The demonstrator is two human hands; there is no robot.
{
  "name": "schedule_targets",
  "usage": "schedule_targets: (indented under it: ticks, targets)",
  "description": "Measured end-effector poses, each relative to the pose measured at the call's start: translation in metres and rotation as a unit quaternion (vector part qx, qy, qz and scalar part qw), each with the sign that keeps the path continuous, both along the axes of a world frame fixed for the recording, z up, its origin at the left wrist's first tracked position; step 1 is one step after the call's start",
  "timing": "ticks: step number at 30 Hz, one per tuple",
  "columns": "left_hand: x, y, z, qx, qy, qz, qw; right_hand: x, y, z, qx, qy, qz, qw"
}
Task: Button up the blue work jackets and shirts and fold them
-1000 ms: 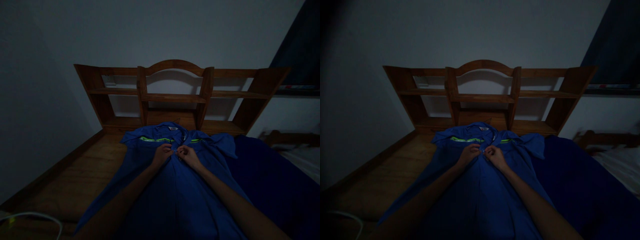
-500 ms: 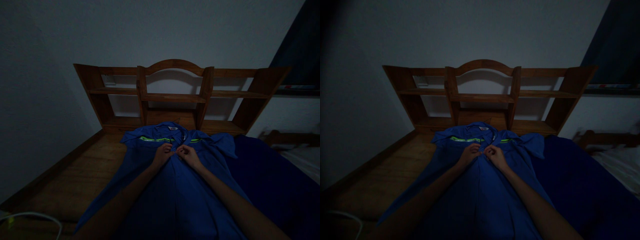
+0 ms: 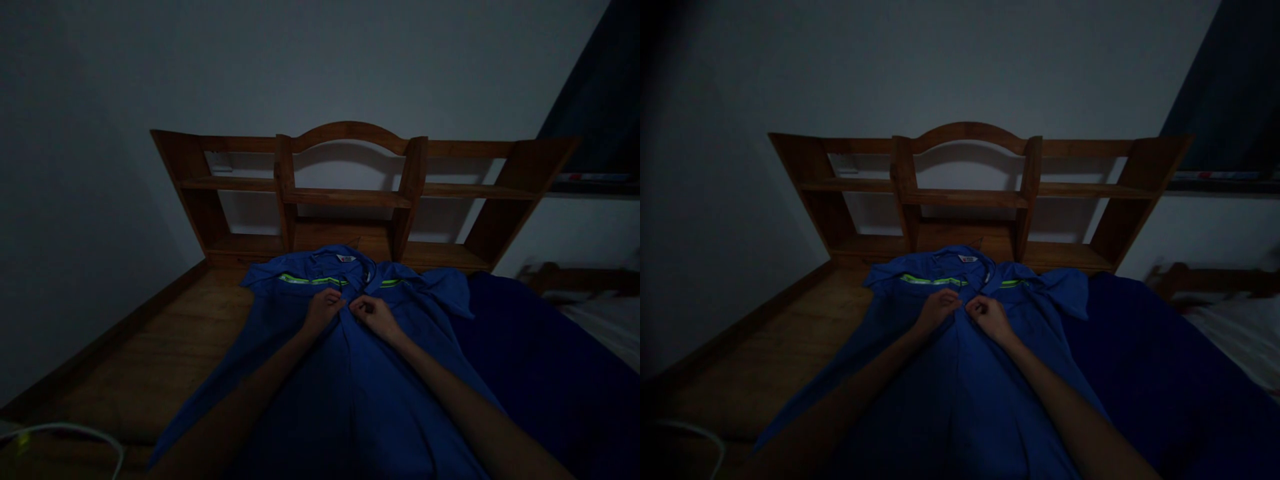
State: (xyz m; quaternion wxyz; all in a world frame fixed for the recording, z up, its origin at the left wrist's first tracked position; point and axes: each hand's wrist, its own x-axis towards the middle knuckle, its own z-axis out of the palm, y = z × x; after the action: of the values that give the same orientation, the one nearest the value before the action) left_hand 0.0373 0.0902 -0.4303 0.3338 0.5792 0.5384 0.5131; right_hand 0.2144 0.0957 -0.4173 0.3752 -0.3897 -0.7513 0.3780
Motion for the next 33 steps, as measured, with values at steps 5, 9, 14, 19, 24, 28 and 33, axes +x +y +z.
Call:
schedule_targets:
  ticks: [5, 9, 14, 19, 24, 28, 33]
  targets:
    - [0.002, -0.003, 0.004, -0.008, 0.005, -0.011, 1.0, 0.002, 0.002, -0.002, 0.0, -0.006, 0.012, 1.0]
    - [0.003, -0.004, 0.003, 0.011, 0.032, -0.015, 0.999, 0.002, -0.002, 0.008, 0.003, -0.025, 0.016, 1.0]
    - [0.003, -0.001, -0.002, 0.011, 0.036, -0.031, 0.999, 0.003, -0.051, 0.043, 0.122, -0.106, 0.005, 0.987]
    - [-0.002, -0.02, 0.011, 0.031, 0.061, 0.004, 0.998, 0.016, -0.127, 0.044, 0.16, -0.182, -0.042, 0.969]
    - [-0.002, -0.082, 0.036, 0.121, 0.176, -0.001, 0.977, 0.025, -0.157, 0.021, 0.14, -0.173, -0.082, 0.972]
    - [0.001, -0.121, 0.035, 0.068, 0.196, -0.111, 0.972, 0.023, -0.159, 0.016, 0.156, -0.169, -0.071, 0.971]
    - [-0.001, -0.125, 0.018, 0.04, 0.182, -0.112, 0.976, 0.021, -0.162, 0.016, 0.179, -0.183, -0.055, 0.965]
